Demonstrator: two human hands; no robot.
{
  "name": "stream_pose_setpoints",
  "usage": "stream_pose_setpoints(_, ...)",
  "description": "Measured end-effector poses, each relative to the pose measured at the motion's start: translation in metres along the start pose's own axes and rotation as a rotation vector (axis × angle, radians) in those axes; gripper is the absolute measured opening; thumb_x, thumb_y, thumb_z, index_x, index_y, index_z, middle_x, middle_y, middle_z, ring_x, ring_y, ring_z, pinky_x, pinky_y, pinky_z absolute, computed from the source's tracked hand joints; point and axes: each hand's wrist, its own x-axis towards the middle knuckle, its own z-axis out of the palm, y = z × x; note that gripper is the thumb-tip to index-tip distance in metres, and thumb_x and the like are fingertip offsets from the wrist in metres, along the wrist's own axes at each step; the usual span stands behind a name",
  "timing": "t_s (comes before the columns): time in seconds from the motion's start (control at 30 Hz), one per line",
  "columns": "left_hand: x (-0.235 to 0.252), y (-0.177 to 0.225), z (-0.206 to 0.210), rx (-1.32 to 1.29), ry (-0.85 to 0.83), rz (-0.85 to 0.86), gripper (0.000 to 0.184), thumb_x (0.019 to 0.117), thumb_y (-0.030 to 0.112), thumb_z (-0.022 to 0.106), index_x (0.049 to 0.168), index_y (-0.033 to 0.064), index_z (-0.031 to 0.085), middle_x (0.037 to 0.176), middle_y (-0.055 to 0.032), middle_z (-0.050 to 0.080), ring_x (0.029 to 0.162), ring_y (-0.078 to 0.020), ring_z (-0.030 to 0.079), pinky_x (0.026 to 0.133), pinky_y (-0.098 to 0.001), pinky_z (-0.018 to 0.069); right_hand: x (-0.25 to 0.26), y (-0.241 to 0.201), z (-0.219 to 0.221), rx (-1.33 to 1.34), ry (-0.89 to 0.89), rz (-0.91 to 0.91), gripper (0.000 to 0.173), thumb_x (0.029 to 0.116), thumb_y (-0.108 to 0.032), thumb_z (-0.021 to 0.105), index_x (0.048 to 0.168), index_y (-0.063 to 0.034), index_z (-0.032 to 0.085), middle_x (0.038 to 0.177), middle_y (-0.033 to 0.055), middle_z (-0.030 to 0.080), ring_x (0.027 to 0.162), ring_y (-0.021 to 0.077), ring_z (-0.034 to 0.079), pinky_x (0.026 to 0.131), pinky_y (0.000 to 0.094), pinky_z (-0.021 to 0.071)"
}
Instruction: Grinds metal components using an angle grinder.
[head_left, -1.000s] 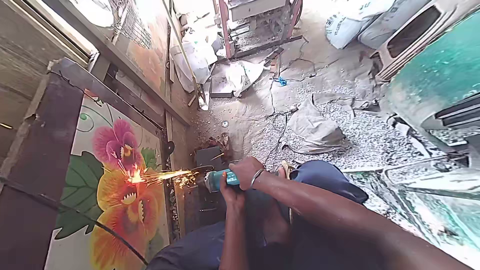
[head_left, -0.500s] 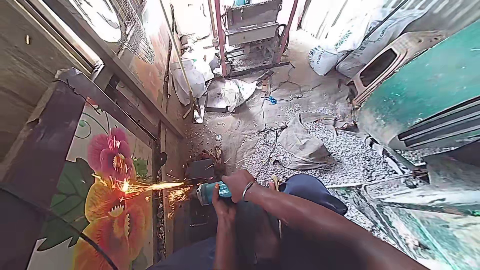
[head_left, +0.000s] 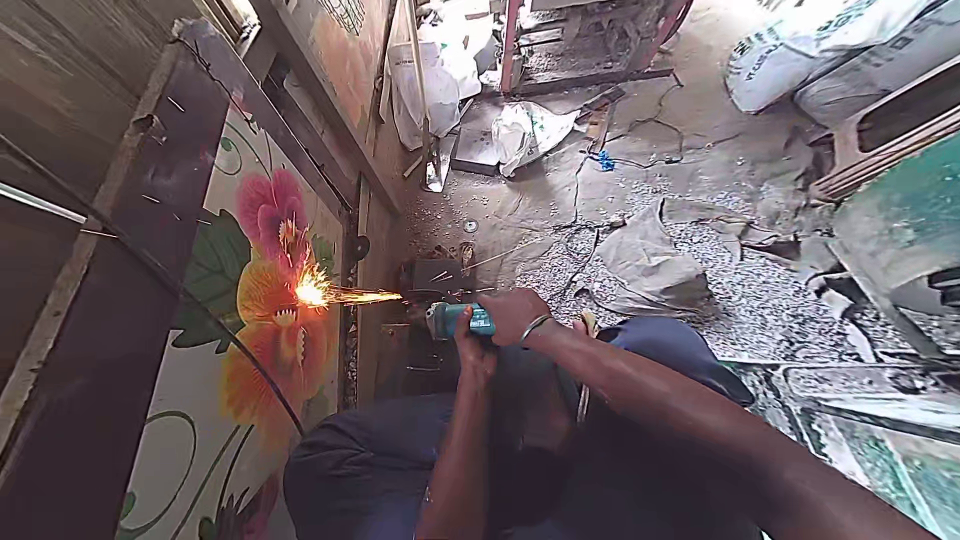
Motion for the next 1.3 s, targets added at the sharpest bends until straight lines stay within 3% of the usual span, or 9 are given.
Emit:
stream_pose_setpoints(0.47, -0.002, 0.001, 0.000, -0.007, 0.016, 0.044, 0.024, 0.0960, 0.026, 0.051, 0.106, 0.0052, 0.058, 0.090, -0.0120, 0.069, 0.081, -0.0224, 0.070, 0.071, -0.0429, 0.0607, -0.002, -0.001, 0.000, 0.024, 0.026, -0.046, 0.061, 0.0748, -0.024, 0.080, 0.131, -0.0139, 0.058, 0.105, 0.0208, 0.070, 0.098, 0.0430, 0.068, 0.077, 0.0621, 0.0525)
stream_pose_setpoints(0.73, -0.007, 0.002, 0.009, 0.028, 0.059, -0.004, 0.028, 0.1039, 0.031, 0.039, 0.108, 0.0080, 0.056, 0.091, -0.0091, 0.069, 0.082, -0.0207, 0.070, 0.072, -0.0420, 0.0605, -0.007, 0.000, -0.002, 0.036, 0.012, -0.012, 0.060, 0.0742, -0.024, 0.081, 0.129, -0.0109, 0.061, 0.105, 0.0220, 0.070, 0.097, 0.0440, 0.068, 0.077, 0.0629, 0.0528)
stream_pose_setpoints(1.3, -0.001, 0.004, 0.002, -0.007, 0.019, 0.017, 0.023, 0.0985, 0.026, 0.045, 0.103, 0.0070, 0.058, 0.087, -0.0103, 0.069, 0.079, -0.0214, 0.070, 0.070, -0.0421, 0.0608, -0.003, -0.004, -0.003, 0.021, 0.018, -0.018, 0.061, 0.0742, -0.025, 0.080, 0.130, -0.0126, 0.059, 0.105, 0.0208, 0.070, 0.097, 0.0429, 0.069, 0.078, 0.0629, 0.0523)
